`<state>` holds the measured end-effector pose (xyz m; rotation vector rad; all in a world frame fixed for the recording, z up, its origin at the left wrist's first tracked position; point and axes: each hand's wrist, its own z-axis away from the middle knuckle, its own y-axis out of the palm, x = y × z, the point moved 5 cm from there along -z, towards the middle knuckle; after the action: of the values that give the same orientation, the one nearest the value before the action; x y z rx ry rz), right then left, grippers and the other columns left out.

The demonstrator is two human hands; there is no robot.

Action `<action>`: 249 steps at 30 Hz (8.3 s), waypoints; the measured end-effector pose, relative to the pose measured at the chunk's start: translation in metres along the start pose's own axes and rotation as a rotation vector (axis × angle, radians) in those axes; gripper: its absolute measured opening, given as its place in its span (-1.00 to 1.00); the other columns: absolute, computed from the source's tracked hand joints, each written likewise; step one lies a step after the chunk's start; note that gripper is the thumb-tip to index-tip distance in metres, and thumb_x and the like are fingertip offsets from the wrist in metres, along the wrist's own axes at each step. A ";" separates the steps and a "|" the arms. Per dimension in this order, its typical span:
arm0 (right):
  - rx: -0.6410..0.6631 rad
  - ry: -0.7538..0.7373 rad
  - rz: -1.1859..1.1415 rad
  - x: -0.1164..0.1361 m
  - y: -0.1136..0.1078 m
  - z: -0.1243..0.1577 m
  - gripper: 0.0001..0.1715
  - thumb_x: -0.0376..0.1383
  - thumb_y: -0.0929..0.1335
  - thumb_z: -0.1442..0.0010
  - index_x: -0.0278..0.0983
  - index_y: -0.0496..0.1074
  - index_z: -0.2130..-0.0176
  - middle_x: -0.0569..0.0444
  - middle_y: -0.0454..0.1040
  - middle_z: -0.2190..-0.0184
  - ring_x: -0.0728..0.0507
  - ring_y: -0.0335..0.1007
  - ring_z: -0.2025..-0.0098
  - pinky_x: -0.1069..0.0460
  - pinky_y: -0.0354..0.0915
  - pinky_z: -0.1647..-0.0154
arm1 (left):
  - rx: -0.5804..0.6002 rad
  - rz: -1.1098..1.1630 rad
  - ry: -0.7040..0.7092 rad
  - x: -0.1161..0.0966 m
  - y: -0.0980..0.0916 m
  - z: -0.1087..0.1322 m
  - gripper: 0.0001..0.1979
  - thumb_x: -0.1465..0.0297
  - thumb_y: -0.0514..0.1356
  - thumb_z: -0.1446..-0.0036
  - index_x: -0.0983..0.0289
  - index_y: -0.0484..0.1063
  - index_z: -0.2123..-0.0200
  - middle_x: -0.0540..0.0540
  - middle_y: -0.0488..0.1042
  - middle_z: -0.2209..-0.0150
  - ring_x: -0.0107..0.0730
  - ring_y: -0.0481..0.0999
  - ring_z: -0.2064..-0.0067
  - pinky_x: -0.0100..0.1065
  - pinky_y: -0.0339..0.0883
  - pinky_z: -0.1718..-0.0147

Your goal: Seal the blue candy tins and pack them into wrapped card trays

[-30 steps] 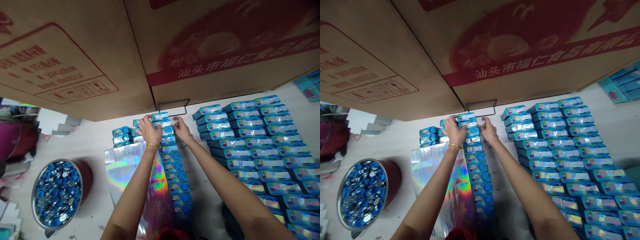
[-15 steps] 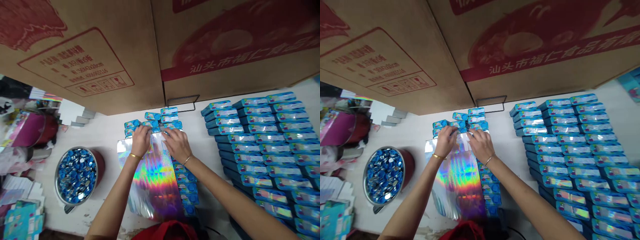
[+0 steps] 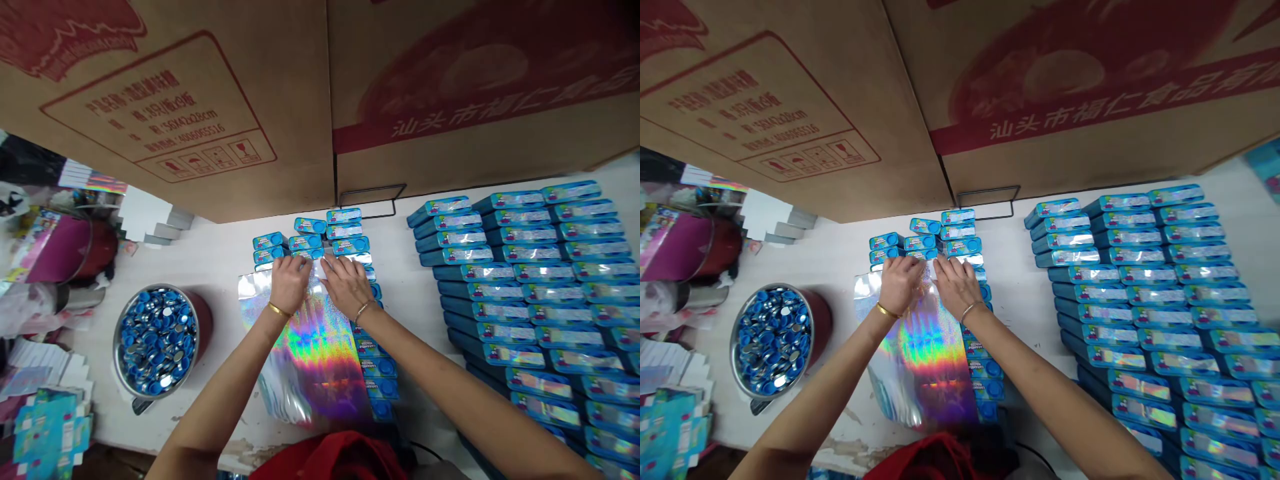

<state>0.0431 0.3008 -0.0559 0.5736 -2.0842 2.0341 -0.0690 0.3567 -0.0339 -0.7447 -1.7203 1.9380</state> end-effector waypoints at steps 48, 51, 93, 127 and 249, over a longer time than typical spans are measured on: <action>-0.237 0.406 -0.605 -0.126 0.002 0.009 -0.60 -0.22 0.21 -0.23 -0.23 0.50 0.05 0.09 0.42 0.44 -0.08 0.33 0.38 0.00 0.19 0.28 | -0.318 0.489 -0.752 -0.050 0.018 -0.066 -0.62 0.37 0.25 0.04 0.21 0.25 0.13 0.18 0.34 0.10 0.01 0.30 0.00 -0.02 0.12 0.07; -0.141 0.369 -0.339 -0.122 -0.003 0.013 -0.61 -0.29 0.21 -0.23 -0.21 0.51 0.06 0.04 0.46 0.38 -0.15 0.33 0.26 -0.06 0.11 0.18 | -0.317 0.563 -0.723 -0.045 0.020 -0.067 -0.75 0.45 0.20 0.00 0.19 0.30 0.21 0.14 0.39 0.17 -0.03 0.34 0.05 -0.02 0.13 0.08; -0.136 0.532 -1.226 -0.011 -0.040 0.074 -0.60 0.03 0.30 -0.16 -0.23 0.34 0.45 0.15 0.33 0.52 -0.05 0.24 0.43 0.04 0.22 0.35 | -0.371 1.580 -0.829 -0.055 -0.023 0.060 -0.77 0.32 0.33 0.13 0.25 0.33 0.50 -0.05 0.38 0.50 -0.51 0.38 0.43 -0.42 0.28 0.34; -0.119 0.440 -0.418 -0.077 -0.023 0.111 -0.52 -0.08 0.17 -0.31 -0.25 0.47 0.01 0.01 0.46 0.36 -0.16 0.34 0.25 -0.05 0.14 0.23 | -0.146 0.478 -0.620 -0.096 0.014 0.017 -0.76 0.34 0.22 -0.06 0.20 0.33 0.17 0.15 0.35 0.14 -0.10 0.34 0.08 -0.17 0.18 0.16; 0.160 0.070 -0.056 0.032 0.007 0.011 -0.52 -0.20 0.17 -0.33 -0.28 0.30 -0.16 -0.12 0.36 0.18 -0.24 0.14 0.15 -0.09 -0.04 0.17 | -0.067 0.062 -0.076 0.047 0.012 0.028 -0.71 0.40 -0.03 -0.28 0.13 0.44 0.07 0.17 0.48 0.06 -0.11 0.37 0.09 -0.09 0.07 0.09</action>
<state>0.0124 0.2851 -0.0506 0.5702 -1.8568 2.1697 -0.1224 0.3643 -0.0481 -0.7665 -1.8361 1.9816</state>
